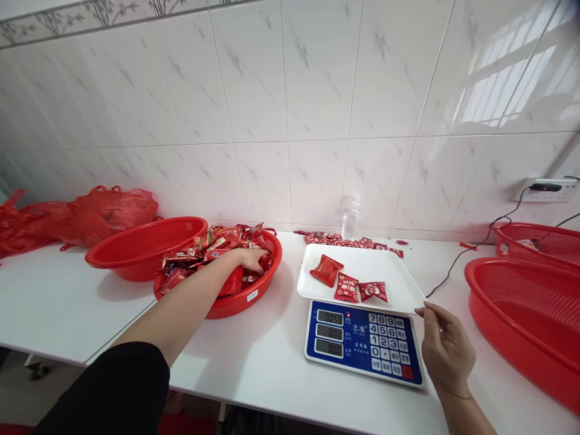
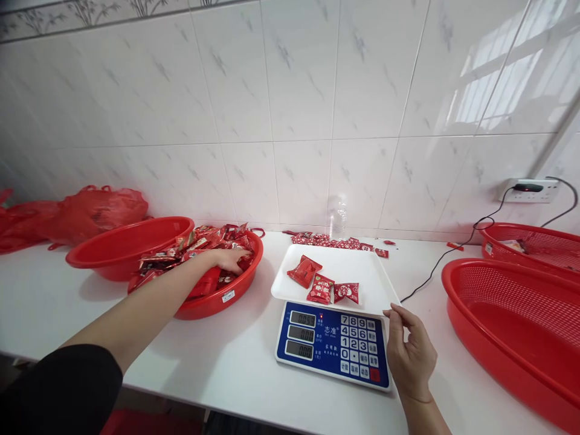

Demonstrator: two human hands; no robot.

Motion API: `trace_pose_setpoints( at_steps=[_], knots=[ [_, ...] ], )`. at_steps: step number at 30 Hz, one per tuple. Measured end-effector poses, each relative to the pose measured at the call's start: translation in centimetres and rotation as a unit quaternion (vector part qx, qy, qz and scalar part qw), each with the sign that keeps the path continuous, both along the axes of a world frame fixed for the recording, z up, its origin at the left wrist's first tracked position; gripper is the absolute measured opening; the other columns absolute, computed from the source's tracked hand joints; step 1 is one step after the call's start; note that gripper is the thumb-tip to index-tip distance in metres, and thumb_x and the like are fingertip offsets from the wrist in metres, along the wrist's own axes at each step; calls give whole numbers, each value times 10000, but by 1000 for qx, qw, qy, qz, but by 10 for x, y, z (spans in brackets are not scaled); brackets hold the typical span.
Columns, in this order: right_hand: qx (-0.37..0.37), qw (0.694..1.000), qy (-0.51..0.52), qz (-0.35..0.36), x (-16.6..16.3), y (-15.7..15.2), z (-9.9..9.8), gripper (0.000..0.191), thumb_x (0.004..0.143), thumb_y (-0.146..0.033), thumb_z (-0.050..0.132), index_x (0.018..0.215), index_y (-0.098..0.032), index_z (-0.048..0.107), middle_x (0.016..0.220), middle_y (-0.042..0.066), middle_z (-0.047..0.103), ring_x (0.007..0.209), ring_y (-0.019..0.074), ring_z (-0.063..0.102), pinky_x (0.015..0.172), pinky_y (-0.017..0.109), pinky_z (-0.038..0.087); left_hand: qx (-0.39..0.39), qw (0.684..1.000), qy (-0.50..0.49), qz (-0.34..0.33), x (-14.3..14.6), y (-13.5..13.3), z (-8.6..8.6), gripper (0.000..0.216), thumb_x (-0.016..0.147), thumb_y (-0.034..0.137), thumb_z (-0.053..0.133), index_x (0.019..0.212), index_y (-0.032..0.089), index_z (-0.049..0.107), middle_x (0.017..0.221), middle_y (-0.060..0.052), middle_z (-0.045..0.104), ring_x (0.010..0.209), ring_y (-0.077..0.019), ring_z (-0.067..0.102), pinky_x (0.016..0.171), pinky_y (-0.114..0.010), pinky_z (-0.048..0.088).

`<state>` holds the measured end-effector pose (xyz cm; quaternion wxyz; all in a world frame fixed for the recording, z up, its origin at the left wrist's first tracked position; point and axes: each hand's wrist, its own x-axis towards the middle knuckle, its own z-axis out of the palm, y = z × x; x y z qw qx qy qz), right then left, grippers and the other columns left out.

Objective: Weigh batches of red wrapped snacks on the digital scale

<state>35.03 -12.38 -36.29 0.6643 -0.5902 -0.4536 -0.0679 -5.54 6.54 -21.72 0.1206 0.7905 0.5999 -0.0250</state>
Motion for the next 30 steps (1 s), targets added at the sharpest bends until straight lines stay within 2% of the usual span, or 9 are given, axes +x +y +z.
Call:
trace_pose_setpoints(
  at_steps=[3, 6, 8, 11, 14, 17, 21, 26, 30],
  knots=[
    [0, 1000, -3, -2, 0, 0, -1, 394, 883, -495, 518, 987, -136, 643, 829, 101, 707, 812, 232, 670, 768, 361, 511, -6, 998, 56, 1, 3, 3, -14, 826, 461, 289, 774, 1257, 237, 562, 1480, -138, 382, 1359, -421, 285, 1077, -539, 264],
    [6, 1000, -2, -2, 0, 1, -1, 391, 881, -489, 525, 996, -134, 641, 819, 99, 705, 809, 231, 669, 769, 361, 510, 1, 996, 94, -5, 8, 4, -22, 796, 502, 255, 749, 1271, 262, 545, 1503, -119, 342, 1390, -429, 191, 1086, -598, 180],
    [11, 1000, -1, 1, -1, 1, -1, 392, 880, -487, 530, 997, -129, 641, 811, 99, 704, 797, 228, 671, 761, 356, 512, 10, 994, 111, -15, 11, 1, -22, 738, 546, 244, 723, 1263, 262, 547, 1465, -124, 395, 1375, -415, 228, 1081, -588, 200],
    [7, 1000, -4, -2, -1, 0, 0, 389, 882, -477, 528, 1004, -125, 640, 809, 99, 704, 792, 228, 671, 755, 353, 511, 22, 991, 128, -33, 14, -5, -17, 597, 596, 228, 687, 1185, 259, 593, 1350, -128, 512, 1292, -396, 363, 1035, -547, 300],
    [-3, 1000, -8, -9, -1, -1, 1, 377, 889, -462, 519, 1019, -129, 637, 811, 96, 705, 800, 229, 671, 753, 349, 510, 29, 989, 133, -47, 16, -10, -12, 404, 625, 223, 662, 1028, 250, 647, 1162, -113, 623, 1141, -357, 510, 953, -490, 395],
    [0, 1000, -11, -9, -1, -2, 1, 362, 894, -447, 517, 1020, -129, 635, 809, 95, 705, 798, 226, 671, 743, 339, 510, 37, 991, 125, -44, 16, -13, -7, 289, 643, 241, 647, 932, 232, 650, 1040, -103, 658, 981, -313, 597, 834, -412, 464],
    [8, 1000, -17, -4, 0, -1, 2, 339, 893, -429, 526, 1008, -129, 636, 806, 91, 702, 784, 220, 670, 728, 331, 514, 54, 994, 88, -29, 11, -12, 5, 213, 648, 277, 644, 851, 217, 620, 916, -60, 677, 826, -247, 629, 705, -313, 471],
    [18, 1000, -17, 4, -1, -3, 4, 326, 893, -413, 533, 1009, -126, 634, 790, 87, 697, 768, 216, 669, 722, 331, 516, 97, 995, 7, -2, -1, -5, 28, 241, 693, 384, 625, 843, 202, 573, 896, -33, 676, 810, -202, 629, 640, -250, 448],
    [20, 1000, -21, -2, -1, -3, 4, 327, 897, -417, 525, 1007, -129, 635, 777, 81, 695, 750, 208, 667, 718, 326, 514, 112, 992, -42, 31, -5, -3, 37, 285, 709, 422, 612, 877, 196, 571, 859, -17, 677, 762, -181, 633, 595, -235, 436]
  ],
)
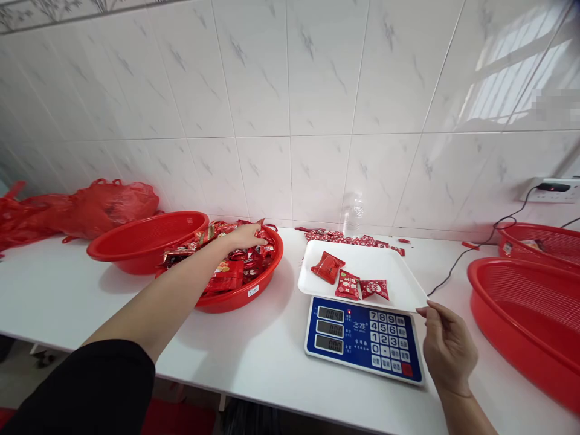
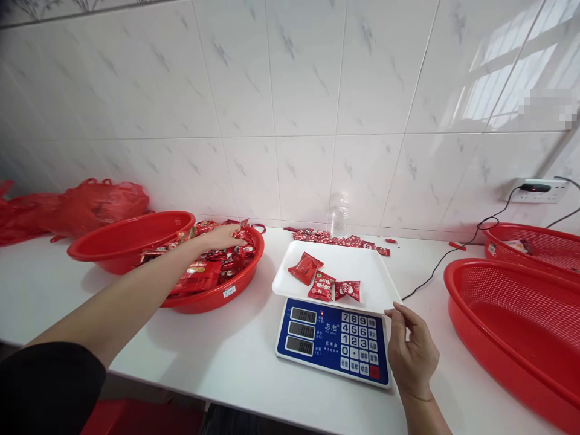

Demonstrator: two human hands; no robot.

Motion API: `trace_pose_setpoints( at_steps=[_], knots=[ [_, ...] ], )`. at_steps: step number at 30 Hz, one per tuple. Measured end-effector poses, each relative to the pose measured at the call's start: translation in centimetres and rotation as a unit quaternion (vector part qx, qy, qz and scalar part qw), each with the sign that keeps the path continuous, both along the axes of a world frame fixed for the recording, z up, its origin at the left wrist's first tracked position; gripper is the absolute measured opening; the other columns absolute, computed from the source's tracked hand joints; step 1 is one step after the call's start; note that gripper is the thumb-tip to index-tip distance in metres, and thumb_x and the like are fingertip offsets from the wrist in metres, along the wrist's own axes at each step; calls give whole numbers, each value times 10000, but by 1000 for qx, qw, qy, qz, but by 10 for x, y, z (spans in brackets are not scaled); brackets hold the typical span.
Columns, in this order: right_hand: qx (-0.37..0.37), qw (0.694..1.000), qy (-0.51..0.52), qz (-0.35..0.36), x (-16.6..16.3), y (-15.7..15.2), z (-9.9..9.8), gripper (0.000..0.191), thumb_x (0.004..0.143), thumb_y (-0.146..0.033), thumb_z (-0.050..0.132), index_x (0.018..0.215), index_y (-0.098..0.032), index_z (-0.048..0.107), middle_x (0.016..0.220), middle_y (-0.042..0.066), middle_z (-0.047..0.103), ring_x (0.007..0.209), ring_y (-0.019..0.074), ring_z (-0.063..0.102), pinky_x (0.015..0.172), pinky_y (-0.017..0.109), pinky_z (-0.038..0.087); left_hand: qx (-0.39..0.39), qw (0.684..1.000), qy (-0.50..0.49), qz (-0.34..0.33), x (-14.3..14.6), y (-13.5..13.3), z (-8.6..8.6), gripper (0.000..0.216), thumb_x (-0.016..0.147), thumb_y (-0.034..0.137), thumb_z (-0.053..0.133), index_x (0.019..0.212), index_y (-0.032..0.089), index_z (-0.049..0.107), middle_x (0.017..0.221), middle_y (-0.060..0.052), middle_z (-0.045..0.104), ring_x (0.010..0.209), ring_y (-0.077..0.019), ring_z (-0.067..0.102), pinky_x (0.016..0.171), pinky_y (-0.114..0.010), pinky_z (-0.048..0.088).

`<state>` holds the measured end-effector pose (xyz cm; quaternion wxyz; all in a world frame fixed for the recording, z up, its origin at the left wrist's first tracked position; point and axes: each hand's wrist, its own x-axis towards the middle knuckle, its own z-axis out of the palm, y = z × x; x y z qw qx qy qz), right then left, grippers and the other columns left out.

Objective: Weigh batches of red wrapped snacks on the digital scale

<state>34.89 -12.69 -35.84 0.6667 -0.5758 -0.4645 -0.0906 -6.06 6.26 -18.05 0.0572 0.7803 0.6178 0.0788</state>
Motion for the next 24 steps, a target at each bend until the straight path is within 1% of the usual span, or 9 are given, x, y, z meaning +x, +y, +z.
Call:
trace_pose_setpoints(
  at_steps=[5, 8, 10, 12, 14, 16, 19, 22, 24],
  knots=[
    [0, 1000, 7, 5, 1, 2, -1, 337, 894, -431, 525, 1007, -132, 632, 777, 81, 696, 753, 210, 669, 716, 328, 517, 36, 998, -43, 40, 3, 1, -2, 320, 705, 407, 624, 928, 196, 533, 780, -4, 658, 694, -176, 622, 539, -237, 404],
    [-5, 1000, 16, 8, 1, 2, -1, 335, 893, -435, 522, 996, -136, 633, 780, 82, 697, 752, 209, 668, 713, 329, 516, 71, 994, -59, 63, 8, 5, -1, 366, 690, 394, 647, 966, 200, 504, 771, 0, 645, 702, -180, 616, 544, -240, 396],
    [-5, 1000, 20, 13, 1, 3, -1, 327, 893, -427, 523, 994, -135, 632, 786, 84, 698, 755, 207, 667, 721, 331, 516, 97, 987, -99, 83, 16, 7, 1, 421, 688, 407, 667, 1009, 200, 489, 793, -7, 647, 709, -180, 615, 561, -245, 403],
    [-11, 1000, 22, 12, 1, 3, -2, 320, 891, -421, 525, 995, -138, 631, 795, 86, 699, 750, 202, 663, 721, 330, 516, 101, 975, -177, 88, 29, 6, 1, 480, 694, 433, 682, 1061, 199, 479, 802, -18, 653, 676, -173, 615, 558, -251, 414],
    [-18, 999, 26, 11, 1, 4, -3, 317, 889, -422, 526, 995, -142, 632, 803, 85, 701, 747, 199, 661, 717, 328, 515, 72, 962, -255, 60, 47, 4, -1, 536, 696, 455, 700, 1112, 203, 475, 798, -24, 660, 638, -165, 617, 547, -255, 428],
    [-17, 999, 35, 17, 2, 5, -4, 317, 887, -425, 528, 996, -146, 630, 804, 83, 701, 743, 196, 661, 713, 328, 518, 29, 953, -302, 14, 70, 0, -4, 563, 686, 456, 724, 1134, 215, 481, 798, -24, 667, 629, -161, 623, 547, -255, 442],
    [-10, 998, 50, 31, 2, 7, -5, 311, 884, -421, 535, 1001, -148, 626, 800, 79, 699, 736, 191, 662, 711, 329, 525, -27, 938, -342, -42, 105, -5, -11, 532, 685, 423, 740, 1114, 222, 498, 836, -27, 675, 662, -154, 633, 554, -243, 459],
    [-9, 998, 54, 38, 2, 8, -6, 293, 882, -410, 540, 993, -154, 627, 810, 78, 700, 756, 190, 664, 718, 327, 529, -71, 922, -377, -62, 135, -8, -16, 536, 693, 428, 733, 1119, 220, 485, 859, -31, 671, 650, -149, 626, 510, -228, 448],
    [-11, 998, 51, 43, 2, 9, -6, 283, 884, -405, 535, 984, -157, 628, 815, 77, 699, 767, 189, 665, 725, 326, 531, -91, 914, -389, -75, 149, -11, -19, 560, 695, 434, 731, 1143, 220, 474, 877, -35, 670, 652, -147, 624, 506, -227, 448]
  ],
)
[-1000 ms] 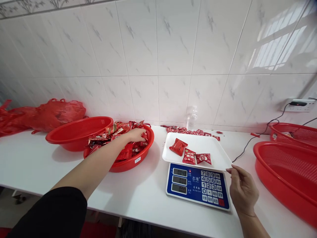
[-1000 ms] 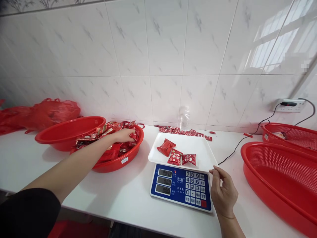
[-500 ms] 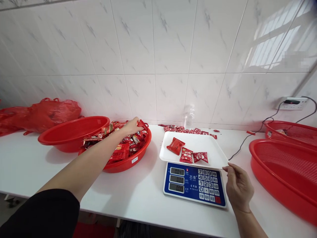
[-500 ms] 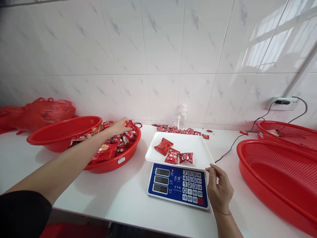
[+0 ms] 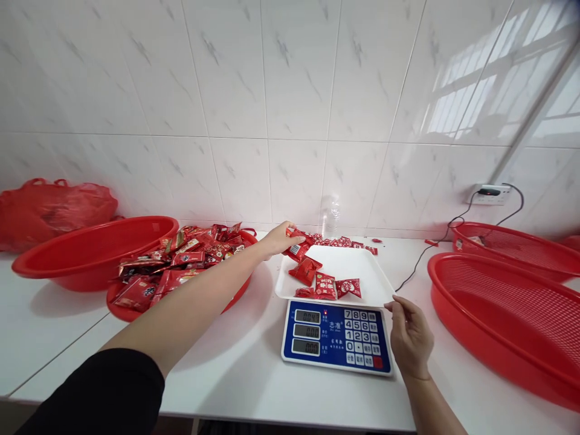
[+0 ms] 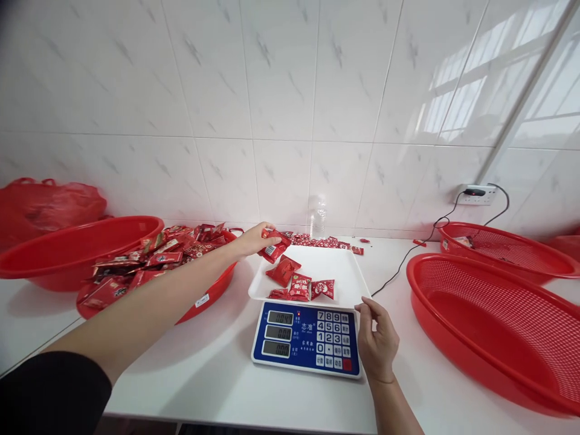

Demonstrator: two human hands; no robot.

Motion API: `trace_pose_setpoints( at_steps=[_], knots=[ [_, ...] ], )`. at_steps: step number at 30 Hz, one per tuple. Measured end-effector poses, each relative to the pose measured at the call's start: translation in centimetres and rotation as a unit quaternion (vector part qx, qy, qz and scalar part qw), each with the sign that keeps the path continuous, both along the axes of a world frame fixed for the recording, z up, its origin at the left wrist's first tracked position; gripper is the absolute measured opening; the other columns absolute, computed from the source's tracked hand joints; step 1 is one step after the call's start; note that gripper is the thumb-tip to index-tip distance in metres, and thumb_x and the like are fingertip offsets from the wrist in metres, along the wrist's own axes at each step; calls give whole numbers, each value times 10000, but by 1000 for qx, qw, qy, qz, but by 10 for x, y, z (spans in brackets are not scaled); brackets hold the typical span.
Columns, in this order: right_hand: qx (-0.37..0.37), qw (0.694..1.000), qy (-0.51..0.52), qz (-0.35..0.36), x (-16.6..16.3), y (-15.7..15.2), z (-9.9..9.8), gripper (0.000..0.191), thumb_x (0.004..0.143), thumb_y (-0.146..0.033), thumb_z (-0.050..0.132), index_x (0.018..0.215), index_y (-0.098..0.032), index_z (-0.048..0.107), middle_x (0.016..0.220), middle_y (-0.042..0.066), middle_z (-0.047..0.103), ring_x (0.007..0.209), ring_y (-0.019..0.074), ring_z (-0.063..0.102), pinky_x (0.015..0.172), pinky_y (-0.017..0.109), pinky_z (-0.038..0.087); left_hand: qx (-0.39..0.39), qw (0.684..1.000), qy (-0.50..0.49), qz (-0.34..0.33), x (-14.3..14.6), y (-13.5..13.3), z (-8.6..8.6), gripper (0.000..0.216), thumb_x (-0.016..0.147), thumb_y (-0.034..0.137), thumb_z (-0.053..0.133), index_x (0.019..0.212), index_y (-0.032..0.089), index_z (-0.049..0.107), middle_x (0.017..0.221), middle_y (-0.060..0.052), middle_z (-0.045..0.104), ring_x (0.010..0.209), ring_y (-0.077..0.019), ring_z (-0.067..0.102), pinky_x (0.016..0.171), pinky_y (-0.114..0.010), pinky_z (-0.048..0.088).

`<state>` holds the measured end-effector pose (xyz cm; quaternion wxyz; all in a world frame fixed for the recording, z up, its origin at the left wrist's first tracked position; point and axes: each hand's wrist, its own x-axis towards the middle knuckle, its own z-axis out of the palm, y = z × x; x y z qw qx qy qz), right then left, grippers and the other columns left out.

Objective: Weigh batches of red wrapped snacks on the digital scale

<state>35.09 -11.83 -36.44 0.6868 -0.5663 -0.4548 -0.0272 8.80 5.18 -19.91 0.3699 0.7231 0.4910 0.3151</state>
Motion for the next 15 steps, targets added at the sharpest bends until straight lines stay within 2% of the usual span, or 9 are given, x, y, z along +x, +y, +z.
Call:
trace_pose_setpoints(
  at_steps=[3, 5, 9, 12, 15],
  knots=[
    [-2, 1000, -1, 2, 0, 0, 1, 279, 888, -404, 527, 973, -158, 630, 813, 74, 697, 766, 185, 662, 733, 328, 534, 14, 1000, 11, -23, 6, -3, 3, 602, 695, 434, 731, 1195, 218, 472, 911, -43, 676, 690, -147, 629, 544, -229, 459],
    [-2, 1000, 0, 1, 0, -1, 1, 283, 888, -405, 529, 976, -156, 630, 811, 75, 696, 756, 184, 661, 723, 328, 535, 36, 998, 44, -18, -2, -2, 10, 611, 699, 444, 723, 1212, 215, 482, 896, -37, 681, 703, -150, 632, 566, -232, 460],
    [5, 1000, -4, 7, 0, -4, 2, 288, 882, -395, 545, 1002, -146, 628, 806, 79, 699, 733, 187, 663, 692, 327, 535, 99, 979, 163, 65, -46, 4, 31, 586, 719, 470, 676, 1215, 212, 502, 895, -25, 685, 733, -169, 638, 612, -244, 462],
    [3, 1000, -11, 2, 0, -5, 2, 289, 881, -397, 548, 997, -147, 636, 797, 78, 700, 742, 196, 666, 702, 336, 531, 126, 929, 319, 138, -91, 9, 40, 572, 702, 481, 671, 1188, 210, 536, 903, -41, 682, 768, -206, 633, 643, -260, 451],
    [4, 1000, -13, -2, 0, -6, 2, 301, 880, -412, 546, 993, -150, 642, 798, 79, 702, 756, 204, 668, 721, 344, 526, 132, 862, 458, 173, -125, 9, 37, 536, 700, 463, 675, 1171, 229, 569, 893, -71, 671, 870, -265, 620, 740, -296, 444]
  ],
)
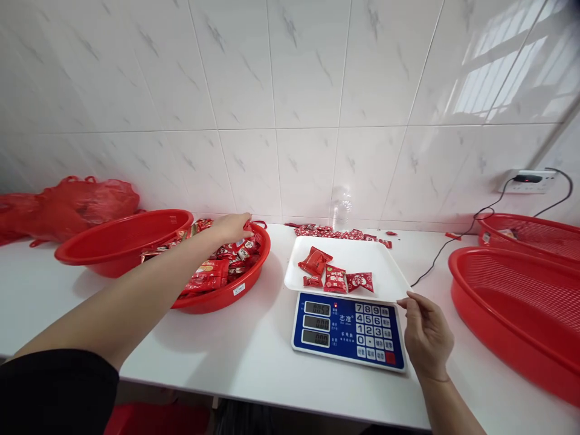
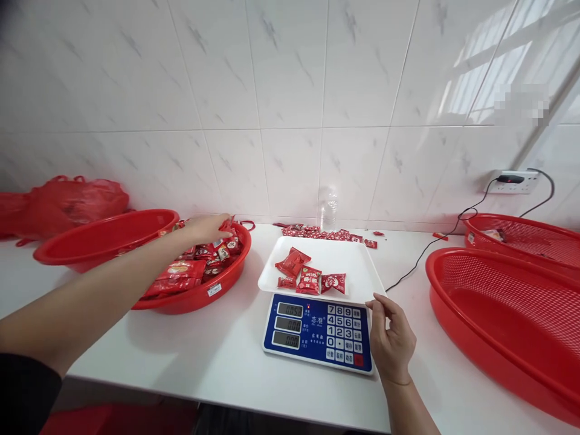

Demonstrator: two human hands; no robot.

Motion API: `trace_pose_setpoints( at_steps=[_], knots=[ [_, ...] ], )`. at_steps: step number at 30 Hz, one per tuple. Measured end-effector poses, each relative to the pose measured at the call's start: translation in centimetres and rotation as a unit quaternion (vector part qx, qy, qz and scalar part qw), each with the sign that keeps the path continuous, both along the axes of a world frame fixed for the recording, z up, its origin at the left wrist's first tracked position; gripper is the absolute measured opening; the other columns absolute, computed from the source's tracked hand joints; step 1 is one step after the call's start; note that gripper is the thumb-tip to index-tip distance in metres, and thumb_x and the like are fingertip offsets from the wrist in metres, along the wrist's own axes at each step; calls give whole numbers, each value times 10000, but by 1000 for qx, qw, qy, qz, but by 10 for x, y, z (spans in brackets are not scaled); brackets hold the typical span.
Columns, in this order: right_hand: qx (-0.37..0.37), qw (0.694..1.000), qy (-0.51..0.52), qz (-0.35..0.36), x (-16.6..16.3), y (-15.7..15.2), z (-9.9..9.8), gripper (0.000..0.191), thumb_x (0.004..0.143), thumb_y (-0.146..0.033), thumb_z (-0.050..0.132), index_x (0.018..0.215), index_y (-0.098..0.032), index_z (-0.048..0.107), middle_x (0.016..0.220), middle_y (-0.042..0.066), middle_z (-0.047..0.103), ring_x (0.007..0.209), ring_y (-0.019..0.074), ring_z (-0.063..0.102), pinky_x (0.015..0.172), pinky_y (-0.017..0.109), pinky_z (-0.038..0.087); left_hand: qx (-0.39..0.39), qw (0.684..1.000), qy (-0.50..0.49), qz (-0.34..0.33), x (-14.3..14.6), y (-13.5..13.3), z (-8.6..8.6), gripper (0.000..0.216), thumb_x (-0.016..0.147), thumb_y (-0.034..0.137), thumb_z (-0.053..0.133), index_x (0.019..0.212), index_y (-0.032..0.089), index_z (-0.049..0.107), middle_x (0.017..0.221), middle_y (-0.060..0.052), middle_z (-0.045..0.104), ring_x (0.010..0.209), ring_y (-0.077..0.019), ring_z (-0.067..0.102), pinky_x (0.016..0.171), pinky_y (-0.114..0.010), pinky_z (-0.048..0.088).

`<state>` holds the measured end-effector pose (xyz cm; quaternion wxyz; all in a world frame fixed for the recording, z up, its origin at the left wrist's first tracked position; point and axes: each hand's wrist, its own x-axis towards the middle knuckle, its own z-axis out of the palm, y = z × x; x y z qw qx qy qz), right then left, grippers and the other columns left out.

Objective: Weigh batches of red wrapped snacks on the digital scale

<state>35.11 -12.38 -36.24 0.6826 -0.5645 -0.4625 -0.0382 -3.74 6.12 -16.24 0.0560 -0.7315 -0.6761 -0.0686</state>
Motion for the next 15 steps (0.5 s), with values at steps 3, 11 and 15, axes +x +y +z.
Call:
trace_pose_setpoints(
  at_steps=[3, 11, 15],
  knots=[
    [-3, 1000, -7, -3, -1, -1, 1, 300, 883, -412, 544, 990, -150, 643, 801, 79, 702, 756, 201, 667, 726, 338, 521, -4, 996, 87, 0, -13, -2, -12, 490, 710, 380, 681, 1165, 217, 603, 1025, -143, 634, 1029, -338, 569, 842, -371, 424],
    [-15, 1000, -14, -8, 0, 0, 0, 316, 884, -432, 535, 977, -151, 645, 804, 82, 703, 750, 196, 666, 708, 322, 517, -94, 991, 61, -78, 5, 1, -45, 133, 668, 190, 698, 800, 205, 699, 991, -112, 667, 1009, -298, 589, 856, -353, 415],
    [-20, 1000, -13, -7, 1, 1, -2, 324, 881, -437, 536, 983, -149, 644, 807, 83, 705, 743, 196, 666, 690, 316, 518, -95, 995, 24, -37, 6, -2, -57, 295, 837, 421, 591, 928, 147, 652, 903, -76, 659, 870, -209, 614, 816, -379, 458]
  ],
)
